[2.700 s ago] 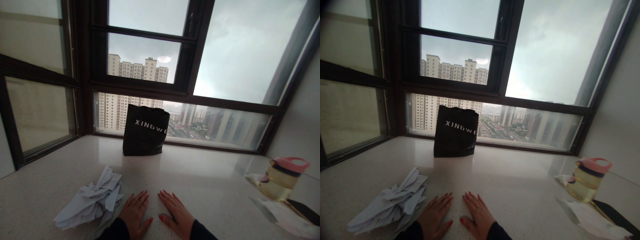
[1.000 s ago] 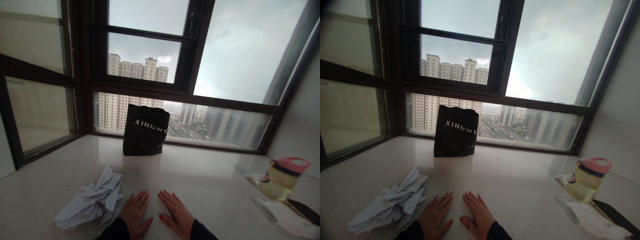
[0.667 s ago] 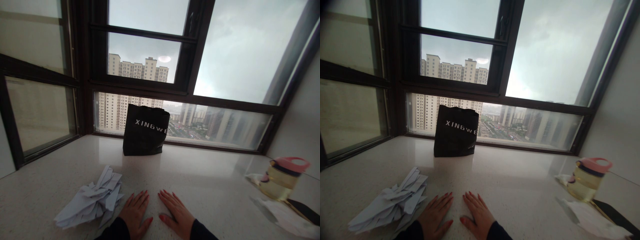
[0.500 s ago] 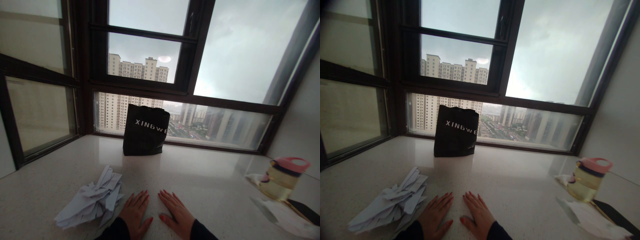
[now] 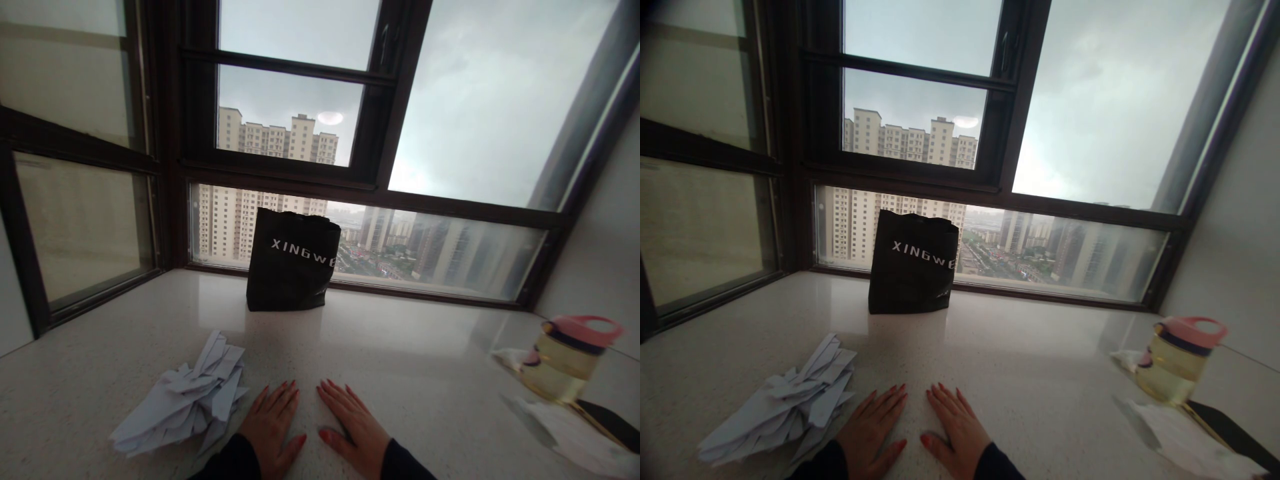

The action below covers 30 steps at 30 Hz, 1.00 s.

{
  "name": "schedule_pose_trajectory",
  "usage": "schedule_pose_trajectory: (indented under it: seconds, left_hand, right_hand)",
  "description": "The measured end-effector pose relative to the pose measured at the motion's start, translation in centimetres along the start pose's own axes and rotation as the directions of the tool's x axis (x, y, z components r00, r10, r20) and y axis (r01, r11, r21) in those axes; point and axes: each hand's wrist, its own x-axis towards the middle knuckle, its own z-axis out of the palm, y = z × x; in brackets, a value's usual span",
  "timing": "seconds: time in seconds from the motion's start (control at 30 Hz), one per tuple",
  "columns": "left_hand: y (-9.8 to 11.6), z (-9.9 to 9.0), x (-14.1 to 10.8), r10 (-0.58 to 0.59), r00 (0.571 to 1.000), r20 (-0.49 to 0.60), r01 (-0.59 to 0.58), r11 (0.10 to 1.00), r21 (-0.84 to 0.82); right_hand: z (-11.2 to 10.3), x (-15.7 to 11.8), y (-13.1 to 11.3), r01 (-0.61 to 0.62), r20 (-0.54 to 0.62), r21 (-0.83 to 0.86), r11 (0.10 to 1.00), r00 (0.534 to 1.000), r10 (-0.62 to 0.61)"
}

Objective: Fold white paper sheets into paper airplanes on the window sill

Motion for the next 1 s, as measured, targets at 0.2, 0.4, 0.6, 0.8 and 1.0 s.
schedule_pose_trajectory:
  seconds: [0.2,0.4,0.6,0.8,1.0]
  left_hand:
    - [0.06,-0.08,-0.05,0.002,1.0,-0.012,-0.002,1.0,0.006]
    - [0.03,-0.02,0.01,0.002,1.0,-0.012,-0.002,1.0,0.006]
    - [-0.04,0.18,0.01,0.007,1.0,-0.013,-0.006,1.0,0.006]
    - [-0.14,0.3,0.03,0.005,1.0,-0.015,-0.005,1.0,-0.005]
    - [-0.19,0.29,0.15,0.007,1.0,0.011,-0.007,1.0,-0.009]
  right_hand:
    - [-0.24,-0.01,-0.1,0.0,0.013,0.008,1.0,1.0,0.0]
    - [-0.26,0.07,-0.19,0.0,0.017,0.003,1.0,1.0,0.0]
    - [-0.15,0.04,-0.08,0.009,0.009,0.008,1.0,1.0,-0.009]
    - [-0.11,-0.02,0.03,-0.002,0.02,0.001,1.0,1.0,0.002]
    - [0.11,0.15,0.38,-0.007,0.045,-0.013,1.0,0.999,0.007]
